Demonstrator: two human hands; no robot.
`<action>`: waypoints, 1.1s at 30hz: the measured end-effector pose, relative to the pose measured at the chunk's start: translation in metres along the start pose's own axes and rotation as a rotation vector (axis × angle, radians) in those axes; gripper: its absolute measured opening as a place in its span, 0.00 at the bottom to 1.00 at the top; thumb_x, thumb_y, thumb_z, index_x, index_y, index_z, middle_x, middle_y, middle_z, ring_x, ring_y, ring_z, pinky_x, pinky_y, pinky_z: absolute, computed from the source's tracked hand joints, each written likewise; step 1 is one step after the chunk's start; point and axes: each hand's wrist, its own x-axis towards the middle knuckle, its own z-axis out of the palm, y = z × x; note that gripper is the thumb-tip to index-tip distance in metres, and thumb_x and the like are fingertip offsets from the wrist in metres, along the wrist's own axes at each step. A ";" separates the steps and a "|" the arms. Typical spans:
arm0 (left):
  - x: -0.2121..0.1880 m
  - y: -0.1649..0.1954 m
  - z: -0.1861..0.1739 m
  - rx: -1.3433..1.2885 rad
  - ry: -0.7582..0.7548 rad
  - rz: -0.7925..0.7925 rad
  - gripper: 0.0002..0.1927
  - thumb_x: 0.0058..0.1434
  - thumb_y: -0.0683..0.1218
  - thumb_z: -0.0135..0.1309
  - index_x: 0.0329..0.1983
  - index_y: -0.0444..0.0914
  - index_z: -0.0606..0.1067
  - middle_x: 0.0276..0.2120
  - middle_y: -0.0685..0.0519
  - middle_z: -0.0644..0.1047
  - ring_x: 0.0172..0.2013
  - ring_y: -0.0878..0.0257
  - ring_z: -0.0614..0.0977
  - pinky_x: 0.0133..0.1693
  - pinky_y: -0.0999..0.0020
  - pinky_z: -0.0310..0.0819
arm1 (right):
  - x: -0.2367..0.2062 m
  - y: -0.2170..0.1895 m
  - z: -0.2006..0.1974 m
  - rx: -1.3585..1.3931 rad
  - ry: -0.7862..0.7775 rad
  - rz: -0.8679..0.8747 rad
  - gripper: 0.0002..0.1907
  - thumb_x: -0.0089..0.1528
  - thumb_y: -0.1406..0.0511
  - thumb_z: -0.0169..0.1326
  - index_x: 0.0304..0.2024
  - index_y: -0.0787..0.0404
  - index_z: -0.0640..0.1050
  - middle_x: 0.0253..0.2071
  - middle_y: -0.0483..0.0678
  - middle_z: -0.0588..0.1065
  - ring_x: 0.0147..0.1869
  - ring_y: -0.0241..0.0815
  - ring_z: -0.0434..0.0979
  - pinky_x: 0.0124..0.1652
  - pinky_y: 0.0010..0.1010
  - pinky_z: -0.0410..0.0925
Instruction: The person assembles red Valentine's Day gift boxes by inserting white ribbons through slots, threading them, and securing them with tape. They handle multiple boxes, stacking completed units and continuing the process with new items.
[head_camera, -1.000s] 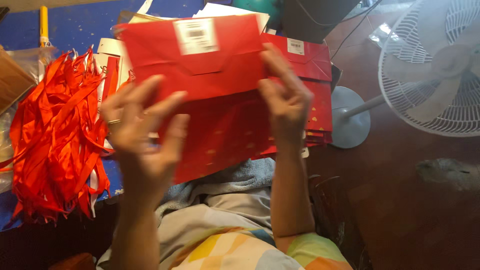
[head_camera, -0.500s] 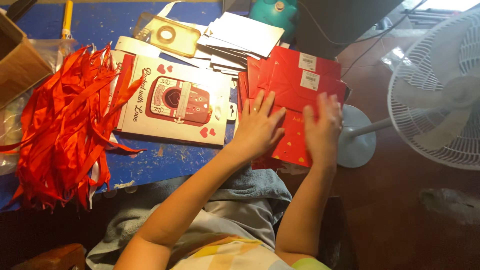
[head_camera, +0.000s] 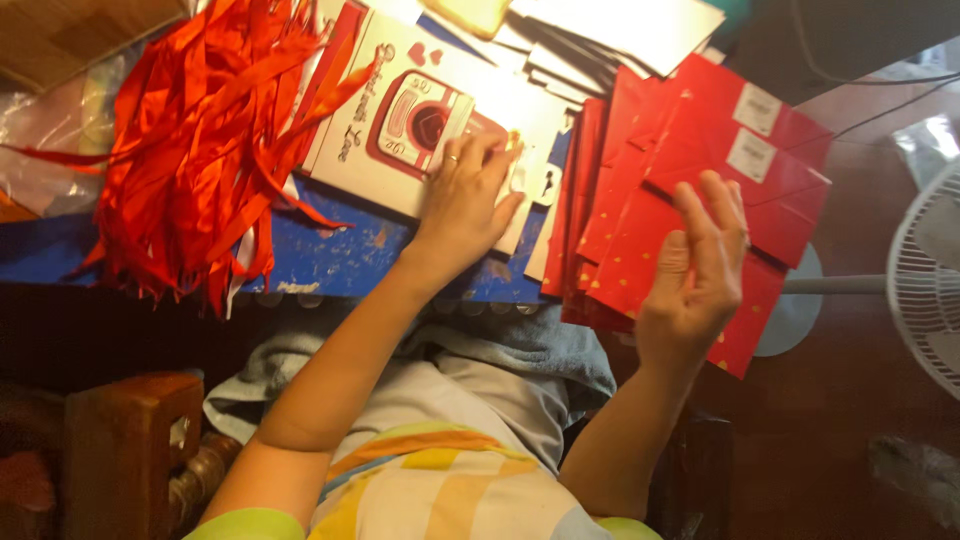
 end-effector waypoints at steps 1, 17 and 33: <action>0.001 0.000 -0.001 0.042 -0.004 -0.030 0.36 0.55 0.54 0.66 0.65 0.39 0.69 0.59 0.47 0.69 0.61 0.48 0.68 0.58 0.50 0.67 | -0.002 -0.007 0.009 0.040 0.002 -0.049 0.17 0.75 0.74 0.45 0.64 0.64 0.77 0.71 0.55 0.70 0.83 0.52 0.60 0.79 0.42 0.57; -0.018 -0.018 -0.020 0.205 -0.062 -0.108 0.42 0.46 0.55 0.68 0.63 0.36 0.70 0.60 0.44 0.68 0.58 0.42 0.66 0.56 0.43 0.65 | -0.045 -0.014 0.082 0.457 -0.301 0.153 0.18 0.70 0.74 0.48 0.63 0.69 0.73 0.65 0.54 0.70 0.72 0.44 0.69 0.71 0.35 0.61; -0.001 -0.028 -0.047 0.011 -0.232 -0.224 0.38 0.41 0.60 0.71 0.56 0.45 0.75 0.56 0.47 0.71 0.57 0.43 0.69 0.55 0.43 0.62 | -0.022 0.020 0.128 0.494 -0.326 0.191 0.28 0.69 0.71 0.48 0.72 0.66 0.64 0.69 0.58 0.69 0.75 0.48 0.68 0.71 0.38 0.61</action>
